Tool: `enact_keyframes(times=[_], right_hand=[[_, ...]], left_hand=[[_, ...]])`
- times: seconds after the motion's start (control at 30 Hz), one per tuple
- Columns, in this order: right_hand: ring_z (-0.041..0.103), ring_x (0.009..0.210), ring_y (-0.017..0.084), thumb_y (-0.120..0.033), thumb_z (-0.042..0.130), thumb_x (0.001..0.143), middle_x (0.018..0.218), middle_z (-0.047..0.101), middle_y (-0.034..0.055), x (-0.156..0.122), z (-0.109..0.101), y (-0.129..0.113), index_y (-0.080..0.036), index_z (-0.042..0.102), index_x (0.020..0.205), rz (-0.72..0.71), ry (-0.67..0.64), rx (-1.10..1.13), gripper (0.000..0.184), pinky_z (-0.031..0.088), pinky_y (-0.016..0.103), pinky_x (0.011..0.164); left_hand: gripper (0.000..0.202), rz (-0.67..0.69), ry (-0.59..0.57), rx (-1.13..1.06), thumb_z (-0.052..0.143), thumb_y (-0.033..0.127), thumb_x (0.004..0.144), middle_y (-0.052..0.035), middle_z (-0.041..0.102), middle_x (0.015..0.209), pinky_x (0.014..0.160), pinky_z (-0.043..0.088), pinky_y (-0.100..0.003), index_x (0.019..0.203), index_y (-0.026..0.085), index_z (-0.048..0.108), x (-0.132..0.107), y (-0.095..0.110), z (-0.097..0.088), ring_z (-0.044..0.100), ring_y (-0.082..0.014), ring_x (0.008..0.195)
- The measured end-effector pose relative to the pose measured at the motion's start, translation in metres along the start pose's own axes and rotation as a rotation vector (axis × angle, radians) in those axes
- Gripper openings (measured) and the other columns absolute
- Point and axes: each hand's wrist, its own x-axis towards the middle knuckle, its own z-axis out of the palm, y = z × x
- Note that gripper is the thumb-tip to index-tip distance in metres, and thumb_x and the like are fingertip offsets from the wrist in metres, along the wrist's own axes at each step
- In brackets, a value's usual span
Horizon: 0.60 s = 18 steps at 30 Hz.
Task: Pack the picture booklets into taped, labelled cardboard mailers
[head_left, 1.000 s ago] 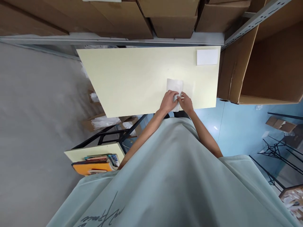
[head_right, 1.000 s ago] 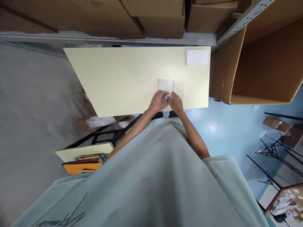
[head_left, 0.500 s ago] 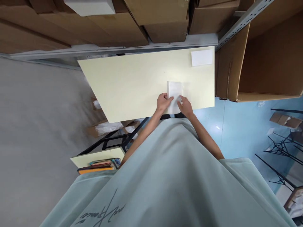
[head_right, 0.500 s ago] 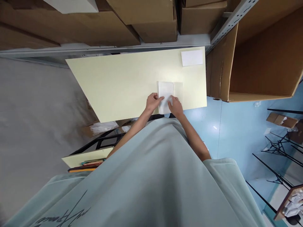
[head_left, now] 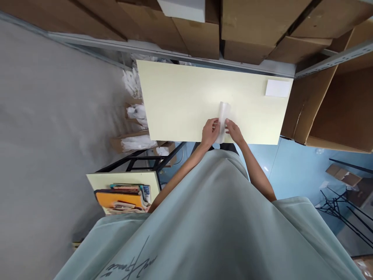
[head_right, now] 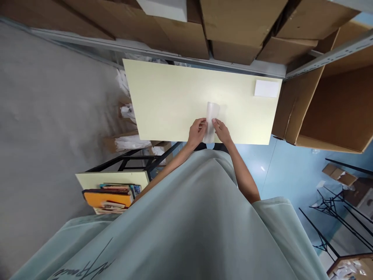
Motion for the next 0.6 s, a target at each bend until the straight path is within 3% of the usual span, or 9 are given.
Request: enact_keyframes(times=[0.07, 0.17, 0.23, 0.3, 0.37, 0.47, 0.6], right_hand=[[0.085, 0.115, 0.029, -0.079, 0.071, 0.103, 0.15, 0.081, 0.0157, -0.006, 0.007, -0.013, -0.025, 0.072, 0.147, 0.056, 0.106, -0.055, 0.069, 0.072, 0.044, 0.096], [0.078, 0.096, 0.03, -0.067, 0.081, 0.092, 0.113, 0.086, 0.0107, -0.016, 0.014, -0.03, -0.025, 0.074, 0.119, 0.075, 0.305, -0.168, 0.05, 0.067, 0.044, 0.09], [0.07, 0.085, 0.027, -0.06, 0.075, 0.09, 0.09, 0.079, 0.0048, -0.02, 0.022, -0.043, -0.026, 0.07, 0.101, 0.066, 0.353, -0.149, 0.036, 0.062, 0.04, 0.085], [0.064, 0.082, 0.023, -0.057, 0.071, 0.087, 0.082, 0.073, 0.0015, -0.02, 0.036, -0.059, -0.026, 0.066, 0.09, 0.052, 0.313, -0.035, 0.032, 0.057, 0.036, 0.081], [0.062, 0.084, 0.022, -0.06, 0.07, 0.083, 0.083, 0.072, 0.0006, -0.015, 0.058, -0.08, -0.025, 0.066, 0.089, 0.05, 0.224, 0.118, 0.036, 0.055, 0.034, 0.078], [0.066, 0.09, 0.023, -0.064, 0.073, 0.082, 0.092, 0.077, 0.002, 0.0, 0.1, -0.116, -0.023, 0.071, 0.101, 0.04, 0.088, 0.282, 0.045, 0.056, 0.034, 0.08], [0.073, 0.107, 0.027, -0.068, 0.079, 0.088, 0.114, 0.084, 0.0058, 0.04, 0.164, -0.163, -0.024, 0.075, 0.114, -0.103, -0.013, 0.251, 0.051, 0.063, 0.039, 0.096]], left_hand=[[0.026, 0.025, -0.101, -0.072, 0.06, 0.032, 0.112, -0.0121, 0.082, 0.142, 0.106, 0.067, -0.042, 0.128, 0.025, 0.08, 0.001, -0.011, -0.01, 0.082, -0.0262, 0.12], [0.03, 0.001, -0.282, -0.185, 0.067, 0.037, 0.108, -0.0142, 0.084, 0.142, 0.111, 0.067, -0.047, 0.128, 0.024, 0.084, 0.009, -0.027, -0.017, 0.083, -0.03, 0.121], [0.038, -0.06, -0.281, -0.242, 0.077, 0.042, 0.101, -0.0188, 0.081, 0.149, 0.112, 0.066, -0.049, 0.132, 0.021, 0.083, 0.019, -0.036, -0.026, 0.081, -0.0342, 0.128], [0.047, -0.127, -0.216, -0.317, 0.085, 0.046, 0.095, -0.0209, 0.078, 0.156, 0.114, 0.065, -0.05, 0.134, 0.02, 0.081, 0.03, -0.044, -0.043, 0.078, -0.037, 0.135], [0.054, -0.186, -0.171, -0.431, 0.09, 0.052, 0.091, -0.019, 0.082, 0.149, 0.112, 0.065, -0.05, 0.134, 0.021, 0.08, 0.041, -0.051, -0.072, 0.079, -0.0372, 0.133], [0.066, -0.222, -0.113, -0.591, 0.097, 0.06, 0.083, -0.0147, 0.089, 0.126, 0.103, 0.066, -0.047, 0.133, 0.021, 0.078, 0.058, -0.061, -0.133, 0.082, -0.0362, 0.12], [0.069, -0.205, 0.068, -0.684, 0.105, 0.059, 0.074, -0.0114, 0.089, 0.111, 0.099, 0.066, -0.045, 0.125, 0.022, 0.076, 0.088, -0.073, -0.221, 0.083, -0.0333, 0.111]])
